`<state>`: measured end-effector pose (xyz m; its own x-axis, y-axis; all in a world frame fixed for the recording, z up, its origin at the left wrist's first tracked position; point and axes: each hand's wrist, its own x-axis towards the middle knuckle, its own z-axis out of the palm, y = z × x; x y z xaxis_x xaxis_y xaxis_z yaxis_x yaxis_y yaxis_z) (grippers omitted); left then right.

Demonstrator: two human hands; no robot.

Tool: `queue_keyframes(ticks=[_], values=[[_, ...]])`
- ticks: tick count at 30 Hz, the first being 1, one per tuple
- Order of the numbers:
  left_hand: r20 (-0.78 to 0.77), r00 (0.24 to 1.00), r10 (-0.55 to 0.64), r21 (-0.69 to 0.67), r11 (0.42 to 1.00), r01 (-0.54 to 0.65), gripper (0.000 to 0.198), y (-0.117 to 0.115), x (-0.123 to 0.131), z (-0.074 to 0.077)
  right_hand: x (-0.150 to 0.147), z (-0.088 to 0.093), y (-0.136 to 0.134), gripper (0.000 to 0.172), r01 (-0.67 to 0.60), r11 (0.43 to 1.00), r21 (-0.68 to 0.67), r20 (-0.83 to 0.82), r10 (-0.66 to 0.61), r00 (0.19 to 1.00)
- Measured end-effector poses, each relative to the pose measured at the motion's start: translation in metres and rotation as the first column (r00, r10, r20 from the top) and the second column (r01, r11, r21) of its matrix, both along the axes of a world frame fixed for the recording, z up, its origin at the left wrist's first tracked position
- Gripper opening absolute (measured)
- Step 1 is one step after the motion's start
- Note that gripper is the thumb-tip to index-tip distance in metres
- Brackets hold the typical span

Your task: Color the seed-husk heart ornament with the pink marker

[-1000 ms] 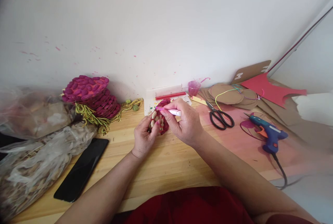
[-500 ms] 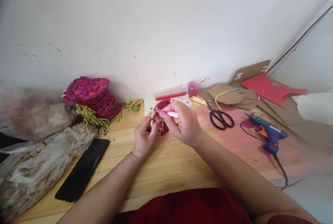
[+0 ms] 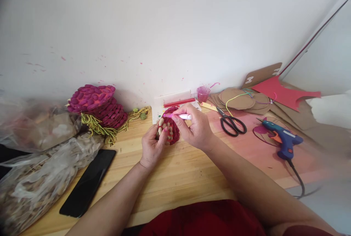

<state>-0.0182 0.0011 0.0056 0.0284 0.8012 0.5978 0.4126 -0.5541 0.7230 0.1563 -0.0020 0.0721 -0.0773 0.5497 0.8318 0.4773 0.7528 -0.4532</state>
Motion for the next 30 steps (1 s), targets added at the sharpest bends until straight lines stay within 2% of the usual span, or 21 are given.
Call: queue_keyframes(ticks=[3, 8, 13, 19, 30], values=[[0.014, 1.000, -0.005, -0.032, 0.999, 0.006, 0.021, -0.0002, 0.0000, 0.0000, 0.0003, -0.0028, 0.0019, 0.003, -0.023, 1.000, -0.014, 0.004, 0.023, 1.000], [0.050, 0.999, -0.014, -0.088, 0.996, 0.018, 0.025, -0.0001, 0.0001, -0.0029, 0.0028, -0.0044, 0.0049, 0.002, 0.015, 0.999, -0.031, -0.028, -0.016, 0.999], [0.059, 0.998, -0.018, -0.086, 0.996, 0.024, 0.023, 0.0001, 0.0000, -0.0032, 0.0014, -0.0050, 0.0039, 0.003, -0.051, 0.997, -0.053, -0.043, 0.049, 0.998], [0.051, 0.999, -0.019, -0.086, 0.996, 0.023, 0.024, 0.0002, 0.0002, -0.0034, 0.0026, -0.0044, 0.0042, 0.004, -0.001, 0.998, -0.061, -0.054, -0.002, 0.999], [0.071, 0.997, -0.019, -0.127, 0.992, 0.028, 0.025, 0.0015, -0.0004, -0.0059, 0.0026, -0.0072, 0.0074, 0.002, -0.057, 0.991, -0.124, -0.091, 0.046, 0.995]])
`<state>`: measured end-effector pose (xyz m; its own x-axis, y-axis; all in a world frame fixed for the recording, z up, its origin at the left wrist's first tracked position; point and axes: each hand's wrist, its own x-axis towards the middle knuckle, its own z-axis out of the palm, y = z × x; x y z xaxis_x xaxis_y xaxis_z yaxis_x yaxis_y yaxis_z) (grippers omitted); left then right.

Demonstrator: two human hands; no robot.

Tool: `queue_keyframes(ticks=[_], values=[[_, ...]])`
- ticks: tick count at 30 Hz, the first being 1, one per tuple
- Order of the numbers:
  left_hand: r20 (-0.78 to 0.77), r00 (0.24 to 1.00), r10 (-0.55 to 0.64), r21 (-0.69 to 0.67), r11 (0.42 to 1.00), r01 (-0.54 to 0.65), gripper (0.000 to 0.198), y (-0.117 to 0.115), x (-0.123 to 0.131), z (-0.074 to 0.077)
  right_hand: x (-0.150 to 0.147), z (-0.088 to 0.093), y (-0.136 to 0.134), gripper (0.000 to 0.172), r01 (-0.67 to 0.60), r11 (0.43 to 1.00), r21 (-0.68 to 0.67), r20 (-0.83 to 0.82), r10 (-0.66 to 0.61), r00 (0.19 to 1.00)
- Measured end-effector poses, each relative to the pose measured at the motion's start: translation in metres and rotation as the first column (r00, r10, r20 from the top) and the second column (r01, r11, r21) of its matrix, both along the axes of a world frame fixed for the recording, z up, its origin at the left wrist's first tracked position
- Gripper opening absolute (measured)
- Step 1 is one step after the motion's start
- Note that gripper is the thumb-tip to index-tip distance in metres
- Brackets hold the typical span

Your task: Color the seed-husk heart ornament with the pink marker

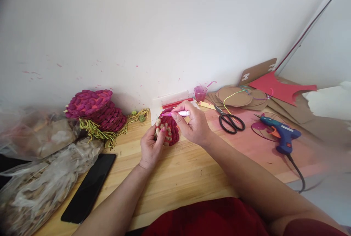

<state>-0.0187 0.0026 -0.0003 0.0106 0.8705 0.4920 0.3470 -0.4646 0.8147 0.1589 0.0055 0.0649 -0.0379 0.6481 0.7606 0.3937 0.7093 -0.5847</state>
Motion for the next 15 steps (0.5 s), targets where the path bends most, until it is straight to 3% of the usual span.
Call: queue_keyframes(ticks=[15], values=[[0.236, 0.972, -0.020, -0.191, 0.979, 0.066, 0.032, -0.0002, 0.0009, -0.0022, 0.0002, -0.0064, 0.0055, 0.007, -0.034, 0.999, -0.015, 0.027, 0.034, 0.999]])
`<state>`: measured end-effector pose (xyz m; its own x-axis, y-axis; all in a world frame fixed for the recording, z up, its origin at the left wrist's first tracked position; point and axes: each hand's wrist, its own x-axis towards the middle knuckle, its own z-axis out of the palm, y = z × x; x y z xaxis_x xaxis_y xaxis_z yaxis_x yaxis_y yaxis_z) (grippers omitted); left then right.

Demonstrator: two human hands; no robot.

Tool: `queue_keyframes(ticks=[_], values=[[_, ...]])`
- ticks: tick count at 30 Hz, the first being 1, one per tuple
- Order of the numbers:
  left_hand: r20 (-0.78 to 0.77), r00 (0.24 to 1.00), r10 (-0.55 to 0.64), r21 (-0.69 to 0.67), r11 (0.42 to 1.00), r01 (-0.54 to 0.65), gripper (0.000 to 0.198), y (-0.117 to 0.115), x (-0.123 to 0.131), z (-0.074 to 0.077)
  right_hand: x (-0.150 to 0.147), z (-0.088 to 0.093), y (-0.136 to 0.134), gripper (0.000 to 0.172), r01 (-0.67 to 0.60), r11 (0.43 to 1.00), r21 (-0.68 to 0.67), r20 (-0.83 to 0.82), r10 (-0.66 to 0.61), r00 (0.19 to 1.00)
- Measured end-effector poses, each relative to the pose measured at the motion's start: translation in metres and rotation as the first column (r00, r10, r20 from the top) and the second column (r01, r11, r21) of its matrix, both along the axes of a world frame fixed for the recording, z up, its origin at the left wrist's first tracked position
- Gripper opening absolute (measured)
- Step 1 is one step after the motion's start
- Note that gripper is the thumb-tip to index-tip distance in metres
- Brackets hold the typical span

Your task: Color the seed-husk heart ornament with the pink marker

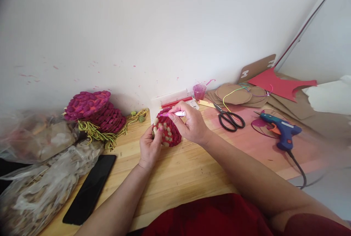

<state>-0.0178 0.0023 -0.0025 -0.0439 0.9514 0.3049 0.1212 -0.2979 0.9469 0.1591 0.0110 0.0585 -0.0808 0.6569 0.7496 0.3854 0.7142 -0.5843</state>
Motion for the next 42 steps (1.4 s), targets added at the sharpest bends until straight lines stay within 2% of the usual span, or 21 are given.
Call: queue_keyframes(ticks=[3, 8, 13, 18, 23, 29, 36, 42], values=[[0.036, 0.999, -0.023, -0.022, 0.999, 0.024, 0.033, -0.0005, 0.0005, 0.0005, -0.0003, 0.0001, 0.0004, 0.005, 0.015, 1.000, 0.021, -0.009, -0.014, 1.000], [0.055, 0.998, -0.030, -0.019, 0.999, 0.031, 0.032, -0.0007, 0.0014, 0.0014, -0.0021, -0.0010, 0.0002, 0.005, -0.040, 0.998, 0.054, 0.034, 0.038, 0.999], [0.093, 0.995, -0.033, -0.047, 0.998, 0.038, 0.032, 0.0003, 0.0016, 0.0002, -0.0002, -0.0011, 0.0014, 0.004, 0.014, 0.998, 0.059, 0.022, -0.016, 1.000], [0.050, 0.998, -0.025, -0.039, 0.999, 0.027, 0.031, 0.0002, 0.0016, 0.0006, -0.0016, -0.0021, 0.0011, 0.006, -0.038, 0.997, 0.070, 0.069, 0.033, 0.997], [0.052, 0.998, -0.024, -0.038, 0.999, 0.026, 0.032, 0.0007, 0.0012, 0.0008, -0.0005, -0.0030, 0.0024, 0.003, 0.011, 0.998, 0.056, 0.041, -0.013, 0.999], [0.028, 0.999, -0.025, -0.032, 0.999, 0.025, 0.031, 0.0011, -0.0001, -0.0012, -0.0025, -0.0014, 0.0002, 0.007, -0.034, 0.998, 0.059, 0.071, 0.030, 0.997], [0.126, 0.990, -0.057, -0.080, 0.995, 0.067, 0.031, 0.0021, 0.0005, -0.0041, 0.0001, -0.0021, 0.0039, 0.008, 0.024, 0.999, 0.021, 0.012, -0.024, 1.000], [0.208, 0.976, -0.070, -0.130, 0.987, 0.098, 0.035, 0.0028, 0.0007, -0.0043, -0.0004, -0.0015, 0.0034, 0.007, -0.030, 0.999, 0.016, 0.013, 0.030, 0.999]])
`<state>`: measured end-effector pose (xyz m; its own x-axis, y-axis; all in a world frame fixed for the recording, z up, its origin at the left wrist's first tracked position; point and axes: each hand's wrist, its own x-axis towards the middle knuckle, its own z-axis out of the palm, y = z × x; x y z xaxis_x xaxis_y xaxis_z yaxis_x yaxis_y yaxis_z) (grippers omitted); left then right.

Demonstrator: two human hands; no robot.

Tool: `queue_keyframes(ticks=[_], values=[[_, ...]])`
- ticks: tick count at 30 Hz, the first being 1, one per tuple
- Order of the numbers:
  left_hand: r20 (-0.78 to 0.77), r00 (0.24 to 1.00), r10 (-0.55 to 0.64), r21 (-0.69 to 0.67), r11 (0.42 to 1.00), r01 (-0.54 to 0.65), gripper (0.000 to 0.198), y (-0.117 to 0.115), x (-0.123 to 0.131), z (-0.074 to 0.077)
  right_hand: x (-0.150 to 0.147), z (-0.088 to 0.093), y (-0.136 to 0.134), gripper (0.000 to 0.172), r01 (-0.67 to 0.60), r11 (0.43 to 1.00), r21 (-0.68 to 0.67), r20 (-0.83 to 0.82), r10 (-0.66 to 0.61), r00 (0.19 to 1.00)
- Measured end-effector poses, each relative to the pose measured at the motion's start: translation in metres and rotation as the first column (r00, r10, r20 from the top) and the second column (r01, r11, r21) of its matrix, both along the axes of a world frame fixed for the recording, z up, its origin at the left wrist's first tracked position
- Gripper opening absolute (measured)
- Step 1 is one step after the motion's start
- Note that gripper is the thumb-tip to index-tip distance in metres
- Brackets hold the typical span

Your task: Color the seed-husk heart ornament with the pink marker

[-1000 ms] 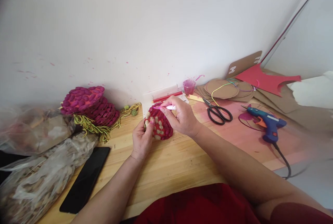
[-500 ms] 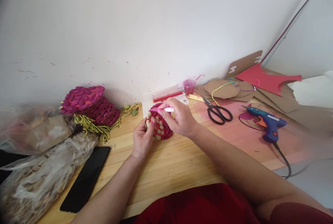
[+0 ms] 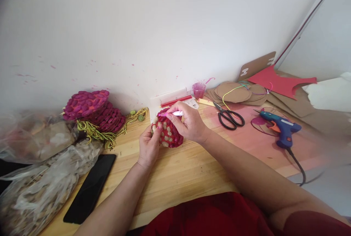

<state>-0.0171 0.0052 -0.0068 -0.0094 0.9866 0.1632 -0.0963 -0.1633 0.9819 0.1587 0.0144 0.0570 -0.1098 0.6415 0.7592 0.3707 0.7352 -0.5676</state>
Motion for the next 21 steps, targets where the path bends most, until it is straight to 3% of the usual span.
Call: queue_keyframes(ticks=[13, 21], values=[[0.030, 0.999, -0.012, -0.024, 1.000, 0.012, 0.036, 0.0013, -0.0007, -0.0017, -0.0045, -0.0058, -0.0001, 0.001, -0.008, 0.993, 0.119, 0.129, -0.007, 0.992], [0.084, 0.996, -0.013, -0.044, 0.999, 0.016, 0.036, 0.0011, 0.0001, 0.0009, -0.0015, -0.0021, 0.0003, 0.002, 0.002, 0.995, 0.102, 0.096, -0.012, 0.995]])
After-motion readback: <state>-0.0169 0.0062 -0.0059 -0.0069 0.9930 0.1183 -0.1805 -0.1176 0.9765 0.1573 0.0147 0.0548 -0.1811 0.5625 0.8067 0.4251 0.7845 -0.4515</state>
